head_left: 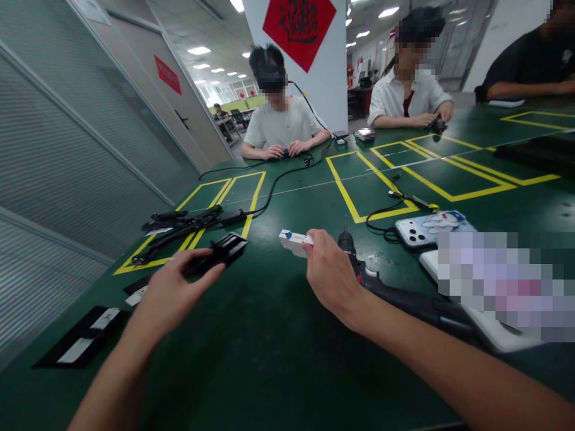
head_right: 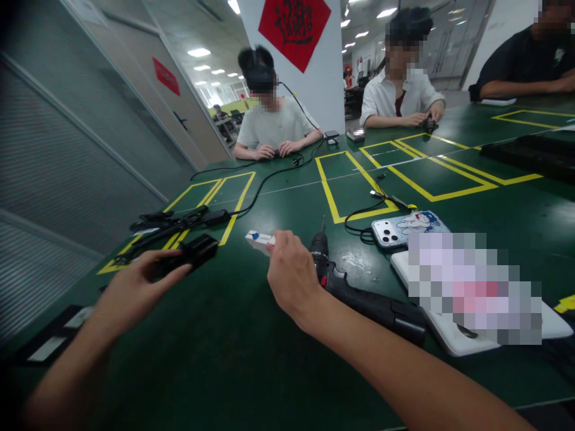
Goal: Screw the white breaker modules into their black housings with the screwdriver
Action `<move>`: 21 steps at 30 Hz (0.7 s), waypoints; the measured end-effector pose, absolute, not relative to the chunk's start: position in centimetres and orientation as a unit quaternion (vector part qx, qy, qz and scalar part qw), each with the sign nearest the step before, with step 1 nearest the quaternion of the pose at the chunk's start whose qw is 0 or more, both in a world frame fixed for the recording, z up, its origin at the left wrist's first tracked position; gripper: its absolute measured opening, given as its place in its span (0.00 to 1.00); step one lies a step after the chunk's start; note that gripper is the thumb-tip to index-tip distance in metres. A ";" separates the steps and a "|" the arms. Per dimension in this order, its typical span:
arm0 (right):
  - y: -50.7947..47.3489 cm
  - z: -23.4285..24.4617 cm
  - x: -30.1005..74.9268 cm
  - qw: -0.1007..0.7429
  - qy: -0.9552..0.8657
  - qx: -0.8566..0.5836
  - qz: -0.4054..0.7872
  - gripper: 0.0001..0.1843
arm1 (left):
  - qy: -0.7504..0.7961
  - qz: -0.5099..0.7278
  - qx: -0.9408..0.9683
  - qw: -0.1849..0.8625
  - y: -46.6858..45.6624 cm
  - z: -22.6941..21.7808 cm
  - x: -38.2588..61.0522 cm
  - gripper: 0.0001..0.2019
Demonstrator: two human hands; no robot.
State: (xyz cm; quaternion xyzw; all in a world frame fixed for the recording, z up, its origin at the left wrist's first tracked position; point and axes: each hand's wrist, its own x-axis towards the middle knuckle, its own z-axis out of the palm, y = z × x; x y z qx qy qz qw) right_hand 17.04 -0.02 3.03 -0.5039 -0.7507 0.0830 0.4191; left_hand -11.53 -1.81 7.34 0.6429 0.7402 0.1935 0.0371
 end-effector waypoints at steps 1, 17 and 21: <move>0.0 3.0 17.0 0.407 -0.756 -0.504 0.091 0.04 | 0.774 0.187 0.604 0.008 -3.1 7.2 -13.1 0.28; 0.1 3.4 16.9 0.283 -0.902 -0.314 0.092 0.06 | 0.727 0.277 0.624 -0.071 -8.9 4.0 -11.5 0.36; -0.3 3.9 16.9 0.276 -0.927 -0.226 0.113 0.07 | 0.627 0.320 0.708 0.053 -8.4 4.3 -6.3 0.32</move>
